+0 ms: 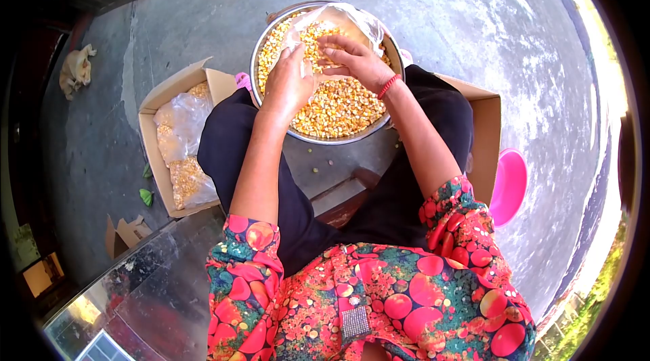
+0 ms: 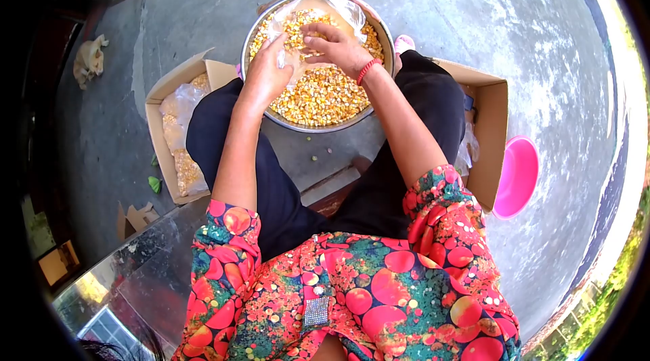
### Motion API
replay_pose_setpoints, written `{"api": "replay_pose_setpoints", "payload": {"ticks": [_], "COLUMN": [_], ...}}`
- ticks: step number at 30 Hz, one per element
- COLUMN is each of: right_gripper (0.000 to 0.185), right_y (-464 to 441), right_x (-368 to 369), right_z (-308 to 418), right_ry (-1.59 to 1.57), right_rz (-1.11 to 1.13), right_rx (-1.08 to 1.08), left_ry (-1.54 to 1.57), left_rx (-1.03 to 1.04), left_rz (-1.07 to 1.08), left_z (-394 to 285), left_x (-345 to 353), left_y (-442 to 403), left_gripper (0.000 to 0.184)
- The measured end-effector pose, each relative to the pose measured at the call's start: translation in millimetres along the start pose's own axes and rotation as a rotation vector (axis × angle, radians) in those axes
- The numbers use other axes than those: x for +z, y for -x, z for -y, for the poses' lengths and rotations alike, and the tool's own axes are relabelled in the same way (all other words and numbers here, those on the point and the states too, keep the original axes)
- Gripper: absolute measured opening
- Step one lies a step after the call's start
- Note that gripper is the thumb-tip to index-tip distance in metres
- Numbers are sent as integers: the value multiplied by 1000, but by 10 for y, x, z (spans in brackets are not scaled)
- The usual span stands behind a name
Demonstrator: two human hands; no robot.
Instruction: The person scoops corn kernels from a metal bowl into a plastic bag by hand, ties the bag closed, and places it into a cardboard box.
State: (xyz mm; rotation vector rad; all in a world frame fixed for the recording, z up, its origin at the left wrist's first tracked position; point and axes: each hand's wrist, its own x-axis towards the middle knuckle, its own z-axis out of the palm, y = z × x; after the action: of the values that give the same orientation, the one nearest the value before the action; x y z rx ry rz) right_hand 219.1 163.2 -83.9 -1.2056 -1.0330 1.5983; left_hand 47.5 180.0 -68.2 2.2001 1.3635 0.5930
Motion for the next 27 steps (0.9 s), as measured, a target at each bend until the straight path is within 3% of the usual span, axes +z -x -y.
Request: {"api": "replay_pose_setpoints", "payload": {"ticks": [1,2,3,5,7,9,11,12,13,16,21,22,23,25,27], "right_gripper": [27,26,26,21,16,17,21,30,39,40,25,19,19,17,17], "right_y": [14,-50,-63,-80,50,139,50,85,147,198,114,109,92,105,52], "right_x": [11,-106,-161,-263,-192,-77,-65,-23,100,261,268,229,157,91,-35], "right_z": [25,-84,-137,-246,-92,-99,-552,-724,-714,-835,-958,-1011,-1048,-867,-804], "right_ry": [43,427,425,849,552,695,978,1096,1171,1178,1145,1083,1083,531,419], "right_rz": [-96,-102,-103,-115,130,288,378,276,190,199,331,254,253,199,201], "right_rx": [-101,-203,-203,-332,57,44,-161,-245,-114,-147,-37,-175,-174,320,360], "left_ry": [1,2,1,6,5,1,-3,-3,3,17,24,27,30,10,23], "left_rx": [9,17,17,-1,14,27,5,7,10,14,18,23,27,17,20], "left_rz": [-7,-14,-12,-5,-21,-39,-23,-23,-15,-8,-3,-8,-13,-13,-12], "left_z": [-4,-6,-8,-17,11,11,-28,-29,-22,-6,7,-1,0,9,0], "left_x": [-5,-9,-10,-8,15,23,2,2,5,13,-12,-19,-24,-19,-23], "left_y": [5,9,9,-1,-19,-18,-16,-12,-6,1,11,12,16,15,9], "left_gripper": [41,40,40,41,41,41,44,44,45,49,50,50,50,50,50]}}
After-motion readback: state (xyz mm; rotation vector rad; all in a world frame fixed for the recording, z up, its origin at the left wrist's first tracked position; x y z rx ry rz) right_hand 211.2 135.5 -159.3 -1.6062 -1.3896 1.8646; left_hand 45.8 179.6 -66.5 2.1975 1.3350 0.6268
